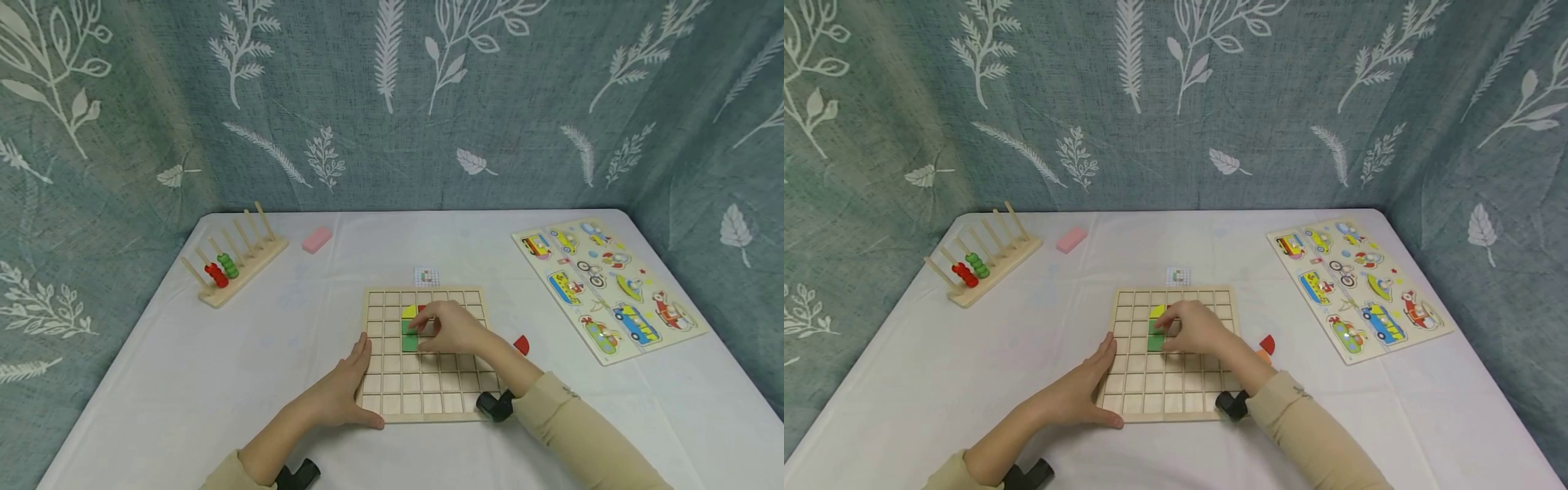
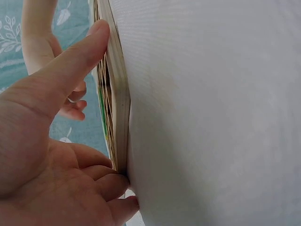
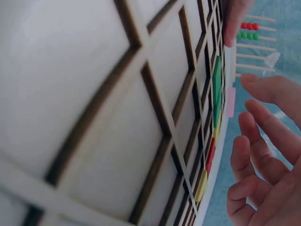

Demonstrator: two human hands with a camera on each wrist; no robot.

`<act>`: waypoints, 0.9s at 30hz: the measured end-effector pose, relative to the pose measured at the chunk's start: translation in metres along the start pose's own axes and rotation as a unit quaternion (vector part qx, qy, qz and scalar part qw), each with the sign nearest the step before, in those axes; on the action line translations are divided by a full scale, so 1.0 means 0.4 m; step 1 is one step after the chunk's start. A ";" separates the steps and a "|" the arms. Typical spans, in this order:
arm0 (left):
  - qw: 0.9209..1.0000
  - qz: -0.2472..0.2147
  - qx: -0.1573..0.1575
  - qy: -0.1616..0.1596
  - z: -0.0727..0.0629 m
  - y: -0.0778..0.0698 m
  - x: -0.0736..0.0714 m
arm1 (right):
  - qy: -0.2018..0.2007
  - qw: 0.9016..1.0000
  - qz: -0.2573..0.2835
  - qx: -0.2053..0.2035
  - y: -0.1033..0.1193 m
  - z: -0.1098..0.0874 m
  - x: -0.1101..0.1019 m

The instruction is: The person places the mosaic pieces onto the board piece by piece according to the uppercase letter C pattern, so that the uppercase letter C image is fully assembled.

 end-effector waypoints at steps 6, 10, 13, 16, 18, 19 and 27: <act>1.000 0.002 0.002 -0.005 0.002 -0.001 -0.001 | -0.013 1.000 0.002 0.015 -0.006 -0.014 -0.021; 1.000 0.005 0.011 -0.006 0.004 -0.004 -0.003 | -0.023 1.000 0.003 0.015 -0.014 -0.029 -0.036; 1.000 0.005 0.015 -0.006 0.004 -0.006 -0.004 | -0.027 1.000 0.001 0.016 -0.026 -0.041 -0.045; 1.000 0.003 0.016 -0.006 0.004 -0.007 -0.004 | -0.029 0.999 -0.001 0.024 -0.043 -0.054 -0.052; 1.000 0.000 0.016 -0.006 0.003 -0.008 -0.004 | -0.033 0.999 0.001 0.030 -0.054 -0.064 -0.058; 1.000 -0.001 0.017 -0.006 0.002 -0.009 -0.004 | -0.034 0.999 0.002 0.032 -0.059 -0.068 -0.061; 1.000 0.005 0.014 -0.004 0.003 -0.003 -0.002 | -0.048 0.997 0.011 0.055 -0.098 -0.116 -0.089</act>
Point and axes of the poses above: each hand's wrist, its own z-axis towards the middle knuckle, its own x-axis out of the palm, y = z × x, the point moved 5 cm from there along z, towards the middle knuckle, and after that the axes turned 8 degrees about -z, right-handed, at the moved point
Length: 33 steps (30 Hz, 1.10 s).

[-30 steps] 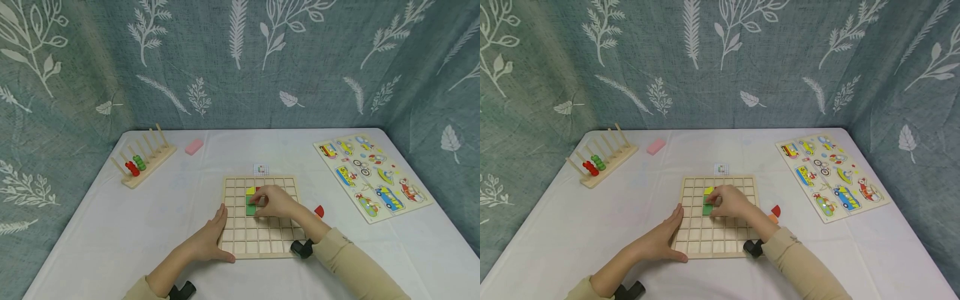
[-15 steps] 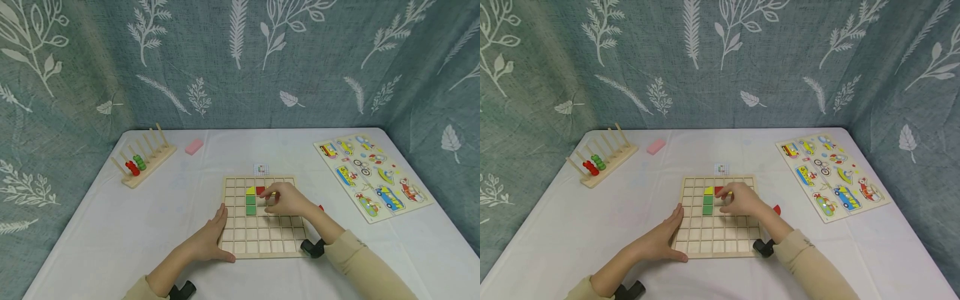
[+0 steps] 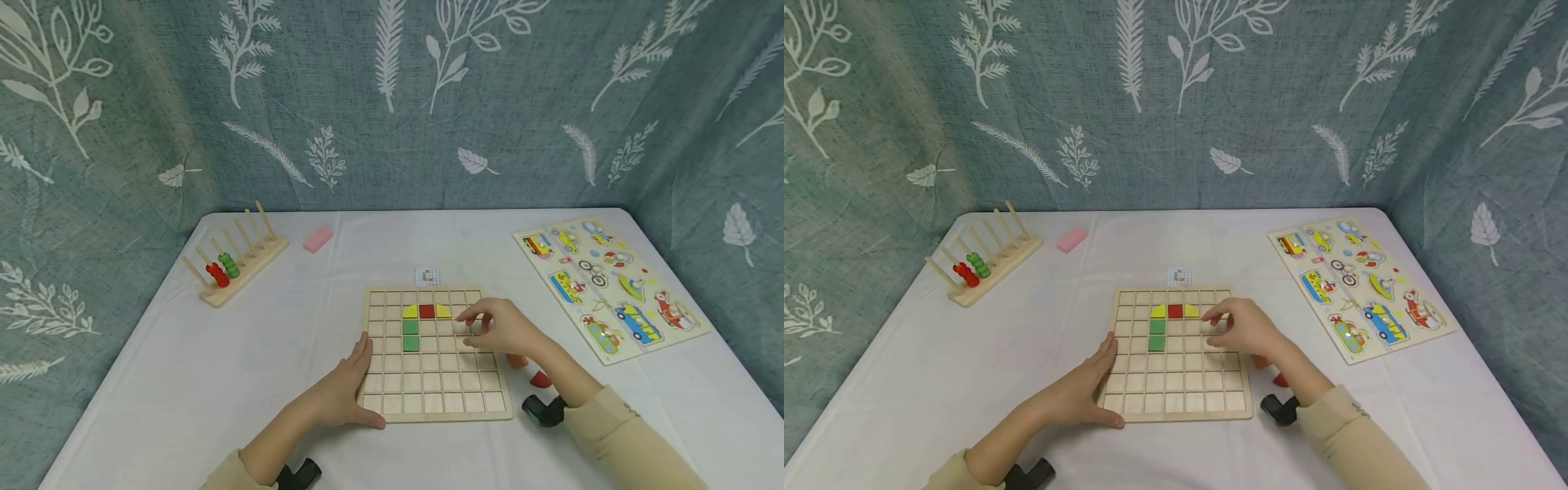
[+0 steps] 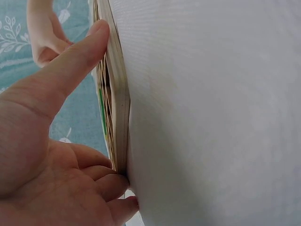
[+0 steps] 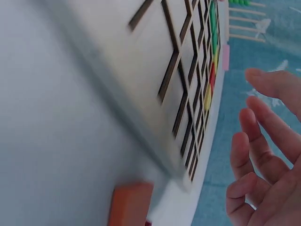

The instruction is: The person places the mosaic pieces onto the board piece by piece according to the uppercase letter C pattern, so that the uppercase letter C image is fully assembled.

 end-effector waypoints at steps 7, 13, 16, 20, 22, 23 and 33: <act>1.000 0.002 -0.003 0.001 -0.002 0.001 0.000 | -0.009 1.000 -0.008 0.016 -0.039 -0.036 -0.026; 1.000 0.001 -0.007 0.002 -0.003 -0.003 0.002 | -0.020 1.000 -0.013 0.019 -0.063 -0.067 -0.048; 1.000 -0.002 -0.008 0.000 -0.003 -0.004 0.002 | -0.024 0.999 -0.022 0.022 -0.072 -0.079 -0.057; 1.000 -0.003 -0.007 -0.002 -0.002 -0.004 0.002 | -0.023 0.999 -0.025 0.028 -0.084 -0.094 -0.064; 1.000 -0.003 -0.007 -0.001 -0.002 -0.003 0.002 | -0.025 0.999 -0.025 0.031 -0.087 -0.102 -0.066; 1.000 -0.001 -0.007 -0.001 -0.002 -0.002 0.002 | -0.027 0.999 -0.026 0.033 -0.090 -0.106 -0.067; 1.000 -0.001 -0.002 0.001 -0.002 0.000 0.004 | -0.029 0.997 -0.049 0.050 -0.120 -0.144 -0.069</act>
Point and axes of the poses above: each hand's wrist, its own z-axis towards the middle knuckle, its own x-axis out of the palm, y = z × x, the point moved 5 cm from there along z, towards the middle knuckle, and after that the axes turned 8 degrees about -z, right-handed, at the moved point
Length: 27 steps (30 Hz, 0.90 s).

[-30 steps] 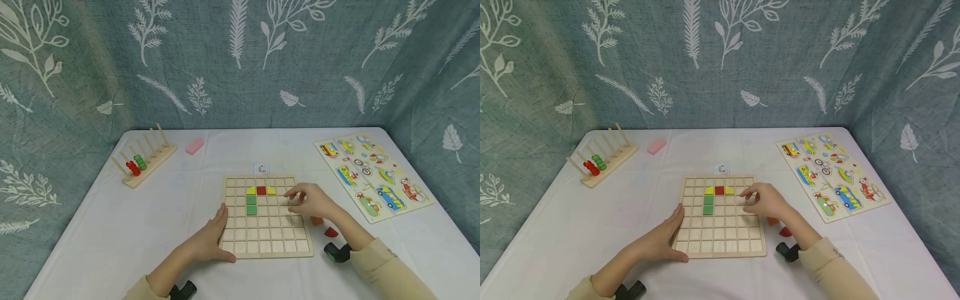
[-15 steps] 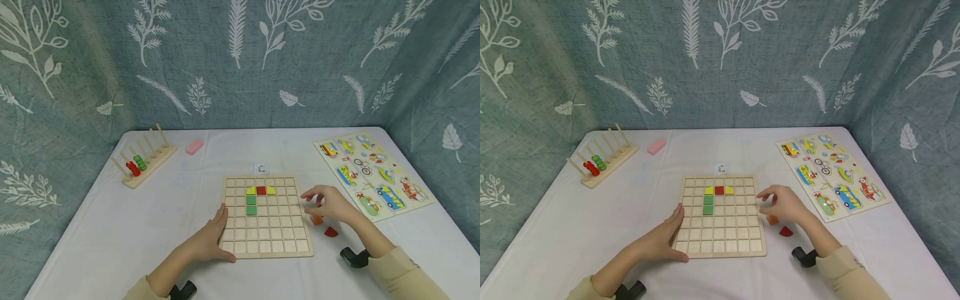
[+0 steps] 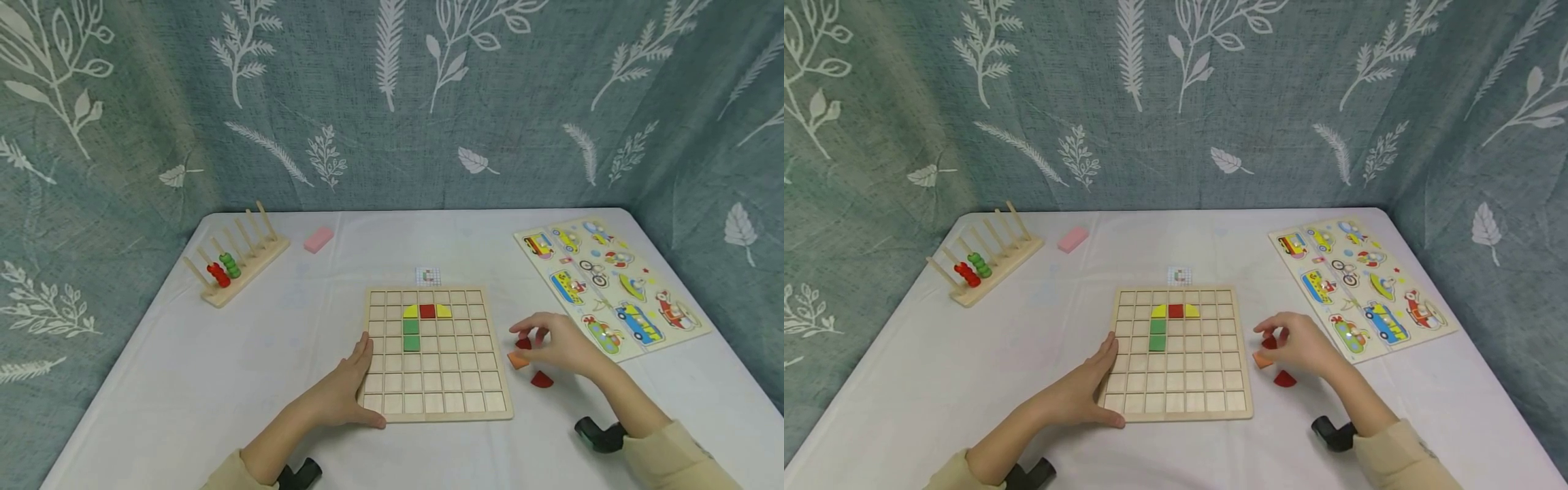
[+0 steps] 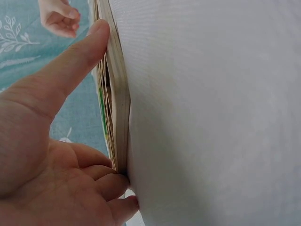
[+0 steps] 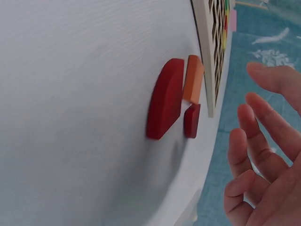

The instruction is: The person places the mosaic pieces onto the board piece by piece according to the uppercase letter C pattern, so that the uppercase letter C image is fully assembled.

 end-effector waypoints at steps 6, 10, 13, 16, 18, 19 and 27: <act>1.000 0.005 -0.001 -0.002 0.001 0.002 0.000 | 0.009 1.000 0.026 0.004 -0.010 -0.020 0.001; 1.000 0.004 -0.006 -0.003 0.002 0.004 0.001 | 0.015 0.999 0.034 0.013 -0.016 -0.033 0.005; 1.000 0.003 -0.008 -0.003 0.003 0.006 0.001 | 0.018 0.999 0.036 0.024 -0.022 -0.041 0.005; 1.000 0.002 -0.007 -0.003 0.003 0.004 0.000 | 0.023 0.999 0.034 0.031 -0.028 -0.048 0.005; 1.000 0.002 -0.006 -0.003 0.002 0.004 -0.001 | 0.027 0.999 0.031 0.031 -0.031 -0.052 0.005; 1.000 0.002 -0.005 -0.003 0.002 0.004 -0.001 | 0.029 0.999 0.030 0.031 -0.033 -0.054 0.005; 1.000 -0.001 -0.011 -0.002 0.001 0.003 -0.004 | 0.050 0.999 0.017 0.014 -0.041 -0.073 0.014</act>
Point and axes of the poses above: each hand's wrist, its own z-axis towards the middle knuckle, its own x-axis out of the palm, y = z × x, the point moved 5 cm from there along z, towards the middle knuckle, and after that the axes turned 8 degrees about -z, right-handed, at the moved point
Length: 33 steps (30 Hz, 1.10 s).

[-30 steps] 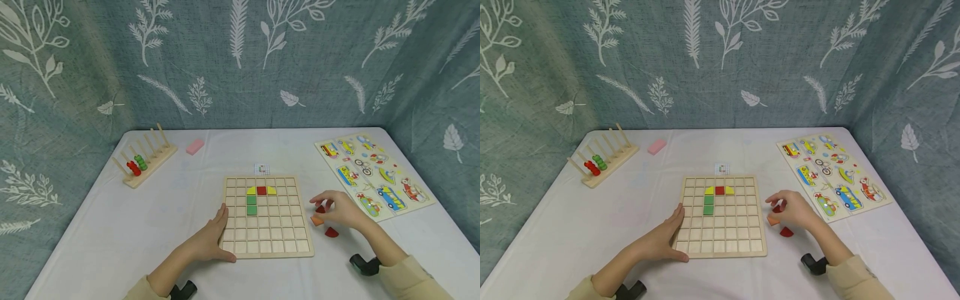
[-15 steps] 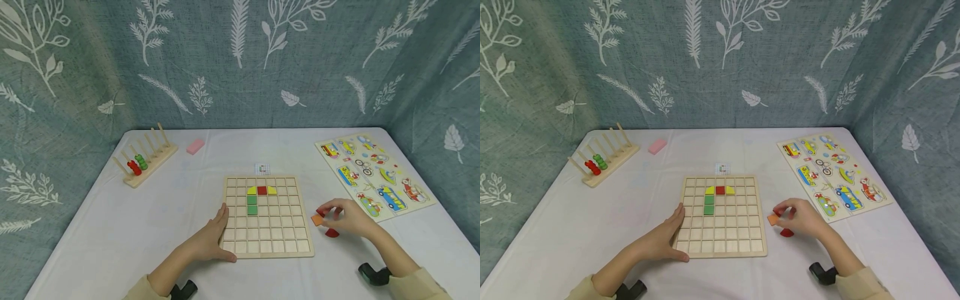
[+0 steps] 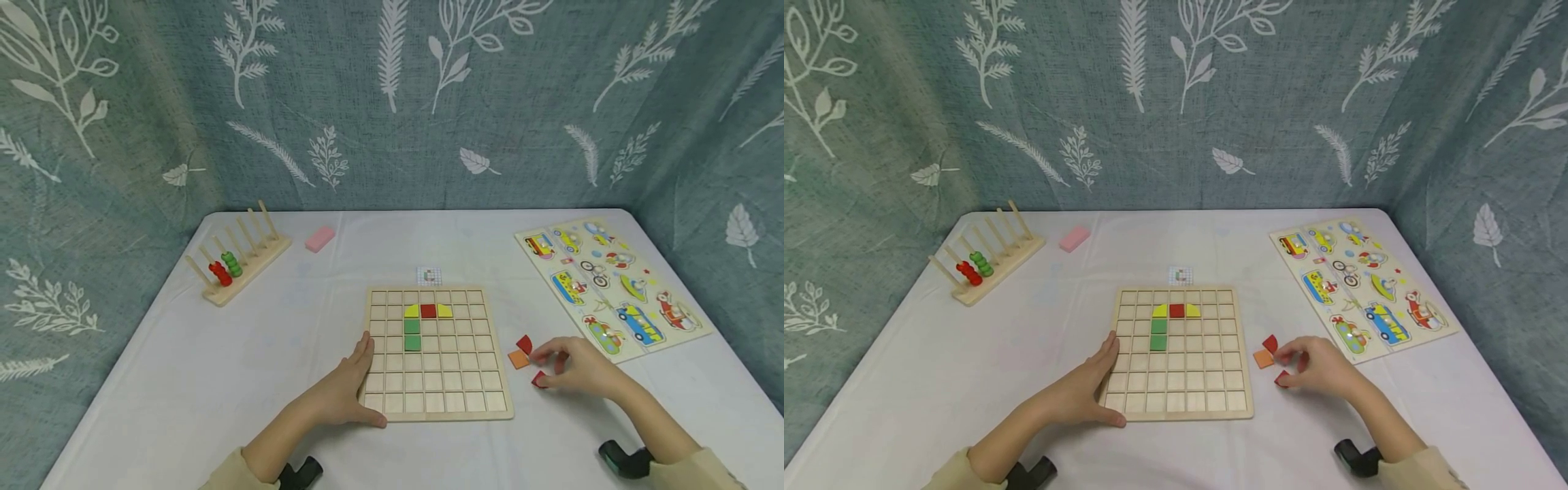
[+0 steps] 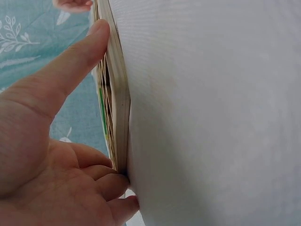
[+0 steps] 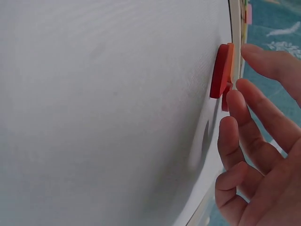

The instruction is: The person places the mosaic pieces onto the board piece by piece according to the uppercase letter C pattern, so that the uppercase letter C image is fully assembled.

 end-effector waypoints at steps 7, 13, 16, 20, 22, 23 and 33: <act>1.000 -0.001 -0.003 0.001 0.000 0.000 0.000 | 0.011 1.000 -0.005 -0.007 -0.009 -0.010 0.009; 1.000 -0.002 -0.001 0.001 0.000 0.001 0.001 | 0.035 0.999 0.004 -0.003 -0.016 -0.010 0.019; 1.000 -0.003 0.000 0.001 0.000 0.002 0.002 | 0.038 0.999 0.002 -0.006 -0.019 -0.008 0.019; 1.000 -0.003 0.000 0.001 0.001 0.003 0.003 | 0.039 0.999 -0.002 -0.010 -0.019 -0.007 0.019; 1.000 -0.003 0.000 0.001 0.000 0.001 0.003 | 0.039 0.999 -0.004 -0.011 -0.019 -0.007 0.019; 1.000 -0.003 0.001 0.001 0.000 0.000 0.003 | 0.039 0.999 -0.004 -0.010 -0.019 -0.007 0.019; 1.000 -0.010 0.012 0.001 -0.002 -0.006 0.003 | 0.044 0.999 -0.001 -0.001 -0.019 -0.008 0.020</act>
Point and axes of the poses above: each hand's wrist, its own z-axis towards the middle knuckle, its own x-axis out of the palm, y = z × x, the point moved 5 cm from there along z, towards the middle knuckle, and after that the axes turned 8 degrees about -z, right-handed, at the moved point
